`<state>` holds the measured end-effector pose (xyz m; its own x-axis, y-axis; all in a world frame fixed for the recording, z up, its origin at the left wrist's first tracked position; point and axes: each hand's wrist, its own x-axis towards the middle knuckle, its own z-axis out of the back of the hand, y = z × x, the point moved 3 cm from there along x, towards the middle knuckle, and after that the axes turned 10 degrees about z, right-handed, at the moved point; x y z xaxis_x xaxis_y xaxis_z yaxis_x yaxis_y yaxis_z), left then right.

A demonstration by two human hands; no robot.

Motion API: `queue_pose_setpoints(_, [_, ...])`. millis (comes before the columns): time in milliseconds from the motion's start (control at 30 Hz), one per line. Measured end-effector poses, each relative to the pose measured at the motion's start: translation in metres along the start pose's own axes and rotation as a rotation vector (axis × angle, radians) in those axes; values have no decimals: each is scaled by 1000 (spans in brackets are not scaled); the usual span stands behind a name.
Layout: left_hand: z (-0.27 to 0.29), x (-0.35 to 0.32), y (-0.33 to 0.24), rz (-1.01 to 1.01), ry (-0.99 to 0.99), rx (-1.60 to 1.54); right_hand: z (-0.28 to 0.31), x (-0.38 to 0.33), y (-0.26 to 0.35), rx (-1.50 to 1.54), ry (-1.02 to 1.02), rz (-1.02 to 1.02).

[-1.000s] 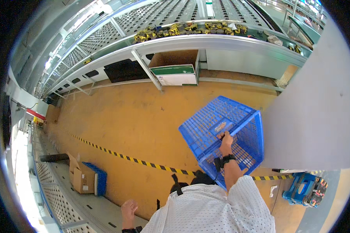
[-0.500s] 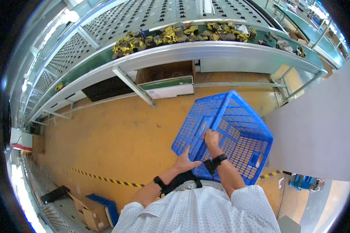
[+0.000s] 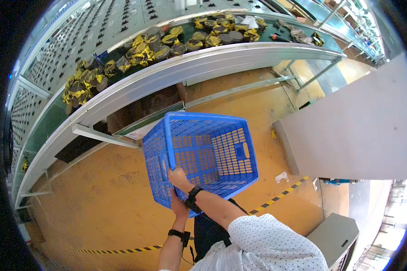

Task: Inspect and organize lamp housings, lenses, and other components on a workbench and move items to a conveyor belt.

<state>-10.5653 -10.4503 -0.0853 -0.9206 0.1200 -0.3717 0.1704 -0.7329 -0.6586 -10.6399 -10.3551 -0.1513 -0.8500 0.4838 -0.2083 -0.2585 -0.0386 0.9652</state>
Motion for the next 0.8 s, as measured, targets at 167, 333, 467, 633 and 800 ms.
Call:
queue_pose_setpoints(167, [12, 0, 26, 183, -8, 42, -34, -12, 8, -66, 222, -265])
queue_pose_setpoints(333, [18, -13, 33, 309, 31, -65, 9, -38, 29, -46, 460, -148])
queue_pose_setpoints(467, [22, -9, 5, 457, 7, 66, 124, -40, -12, -174, 282, -134])
queue_pose_setpoints(633, [30, -16, -45, 589, 26, 60, 311, -59, -133, -626, 88, -130])
queue_pose_setpoints(800, [43, -42, -63, 748, -93, 65, 326, -81, -110, -895, 732, -377])
